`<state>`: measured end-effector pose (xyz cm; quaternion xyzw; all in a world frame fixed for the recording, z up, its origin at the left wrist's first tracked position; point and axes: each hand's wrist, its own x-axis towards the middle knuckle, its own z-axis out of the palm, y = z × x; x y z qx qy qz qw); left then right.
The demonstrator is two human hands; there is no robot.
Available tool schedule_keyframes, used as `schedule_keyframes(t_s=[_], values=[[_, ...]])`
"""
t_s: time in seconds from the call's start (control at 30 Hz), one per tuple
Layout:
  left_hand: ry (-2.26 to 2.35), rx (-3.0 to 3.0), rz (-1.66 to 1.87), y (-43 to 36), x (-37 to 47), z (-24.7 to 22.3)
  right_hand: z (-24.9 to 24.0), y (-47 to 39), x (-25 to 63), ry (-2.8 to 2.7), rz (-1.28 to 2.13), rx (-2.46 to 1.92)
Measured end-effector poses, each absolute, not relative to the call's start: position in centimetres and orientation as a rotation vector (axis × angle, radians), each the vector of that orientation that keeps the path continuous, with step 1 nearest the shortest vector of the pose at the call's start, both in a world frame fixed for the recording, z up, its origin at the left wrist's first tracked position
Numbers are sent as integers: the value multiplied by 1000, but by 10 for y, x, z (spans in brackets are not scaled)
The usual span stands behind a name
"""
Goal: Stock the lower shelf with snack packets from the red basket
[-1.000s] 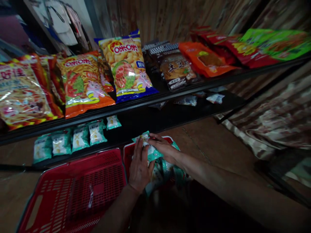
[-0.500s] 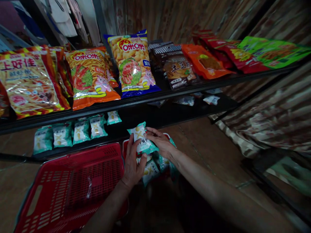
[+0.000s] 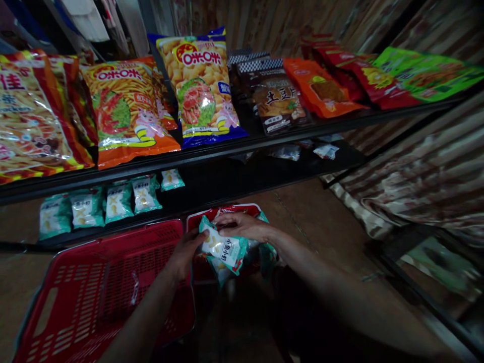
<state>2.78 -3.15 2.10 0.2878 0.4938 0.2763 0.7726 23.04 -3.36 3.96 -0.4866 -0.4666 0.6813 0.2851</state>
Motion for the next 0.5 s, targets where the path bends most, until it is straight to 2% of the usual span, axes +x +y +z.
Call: schedule_keyframes(t_s=[0.13,0.3,0.5], values=[[1101,490,788,-27,26,23,36,-30,233,-1053,1584,-1500],[1084,341,960,-26,28,24,27,-22,229,-741,1486,-1494],[1053,382,933,-29,29,30,23,-14,223,-641,1438,-1430]])
